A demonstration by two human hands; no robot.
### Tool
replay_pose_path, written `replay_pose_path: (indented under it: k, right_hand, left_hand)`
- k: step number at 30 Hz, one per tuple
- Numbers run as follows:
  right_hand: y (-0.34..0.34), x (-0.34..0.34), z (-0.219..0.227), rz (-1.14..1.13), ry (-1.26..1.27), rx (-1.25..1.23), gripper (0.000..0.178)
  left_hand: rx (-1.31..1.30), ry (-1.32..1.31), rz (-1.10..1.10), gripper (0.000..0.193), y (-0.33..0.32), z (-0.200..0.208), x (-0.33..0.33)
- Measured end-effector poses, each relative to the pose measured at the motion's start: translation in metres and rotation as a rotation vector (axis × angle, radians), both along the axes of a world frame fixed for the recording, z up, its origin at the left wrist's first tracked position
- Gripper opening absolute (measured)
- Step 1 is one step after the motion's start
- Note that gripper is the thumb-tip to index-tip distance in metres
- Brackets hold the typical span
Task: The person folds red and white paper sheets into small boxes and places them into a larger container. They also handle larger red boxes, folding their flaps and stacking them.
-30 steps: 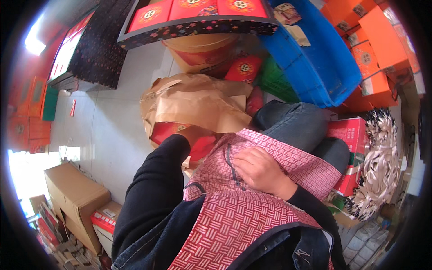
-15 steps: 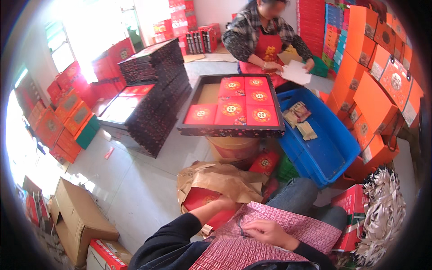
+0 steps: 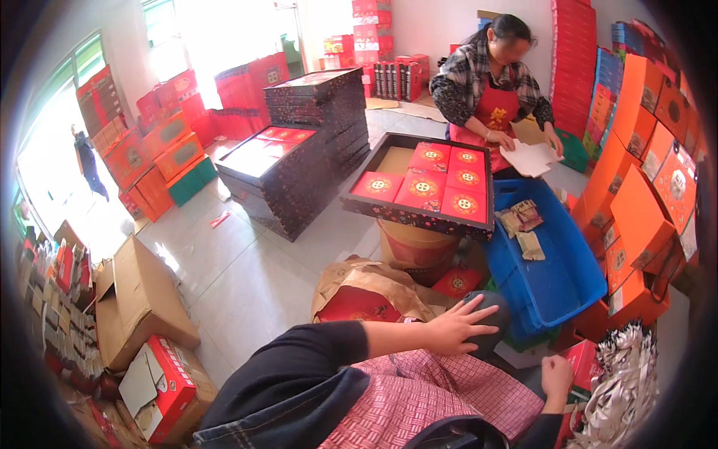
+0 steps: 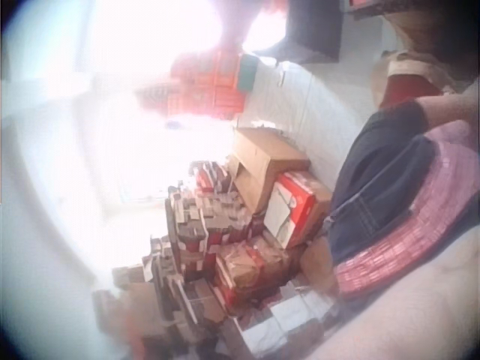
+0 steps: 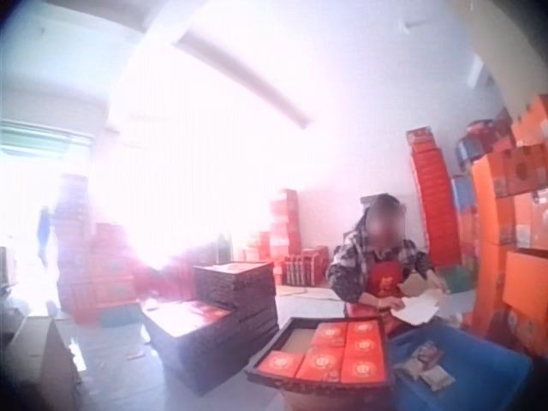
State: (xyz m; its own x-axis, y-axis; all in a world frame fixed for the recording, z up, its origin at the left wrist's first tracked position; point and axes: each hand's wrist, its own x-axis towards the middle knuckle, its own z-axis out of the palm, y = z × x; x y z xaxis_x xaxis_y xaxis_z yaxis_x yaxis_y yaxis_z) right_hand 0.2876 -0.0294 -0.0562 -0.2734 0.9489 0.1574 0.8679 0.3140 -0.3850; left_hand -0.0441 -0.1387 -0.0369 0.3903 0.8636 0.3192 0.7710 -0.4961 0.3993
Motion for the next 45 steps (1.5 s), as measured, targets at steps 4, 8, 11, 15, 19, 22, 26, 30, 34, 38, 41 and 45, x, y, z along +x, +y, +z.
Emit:
replay_pose_path:
  k: [4, 8, 11, 15, 19, 22, 26, 30, 34, 38, 41, 45]
  right_hand:
    - [-0.002, -0.002, 0.005, -0.044, -0.091, -0.09, 0.03]
    - [0.001, -0.009, 0.02, -0.025, -0.15, -0.182, 0.032]
    - [0.008, -0.01, 0.018, -0.039, -0.153, -0.192, 0.03]
    - [0.006, -0.017, 0.019, -0.065, -0.16, -0.177, 0.025]
    - [0.007, -0.006, 0.011, -0.036, -0.18, -0.172, 0.023]
    - [-0.009, 0.012, -0.002, -0.045, -0.15, -0.068, 0.026]
    - [-0.033, -0.011, 0.016, -0.051, 0.007, -0.096, 0.023]
    - [-0.051, -0.016, 0.018, 0.046, 0.172, 0.124, 0.029]
    - [-0.101, 0.019, 0.066, -0.202, 0.31, 0.448, 0.032]
    - [-0.158, 0.085, 0.119, -0.417, 0.044, 0.486, 0.046]
    - [-0.184, 0.103, 0.114, -0.392, 0.02, 0.301, 0.068]
    - [-0.172, 0.083, 0.066, 0.171, 0.006, 0.023, 0.08]
  left_hand:
    - [-0.096, 0.156, 0.026, 0.059, 0.059, 0.01, 0.026]
    - [-0.205, 0.174, 0.007, 0.044, 0.098, 0.009, 0.045]
    - [-0.26, 0.199, 0.023, 0.04, 0.113, 0.008, 0.049]
    - [-0.262, 0.168, 0.053, 0.038, 0.116, -0.003, 0.046]
    - [-0.198, 0.152, 0.044, 0.037, 0.113, -0.001, 0.044]
    - [-0.105, 0.142, -0.024, 0.032, 0.117, 0.004, 0.051]
    - [-0.246, 0.214, -0.058, 0.031, 0.105, 0.015, 0.055]
    - [0.006, 0.11, -0.048, 0.029, 0.091, -0.002, 0.027]
    - [0.005, 0.108, -0.083, 0.026, 0.089, -0.01, 0.016]
    - [-0.066, 0.124, -0.108, 0.03, 0.08, -0.012, 0.022]
    - [-0.189, 0.132, -0.32, 0.041, 0.089, -0.001, 0.021]
    - [-0.279, 0.316, -0.444, 0.056, 0.115, 0.001, 0.049]
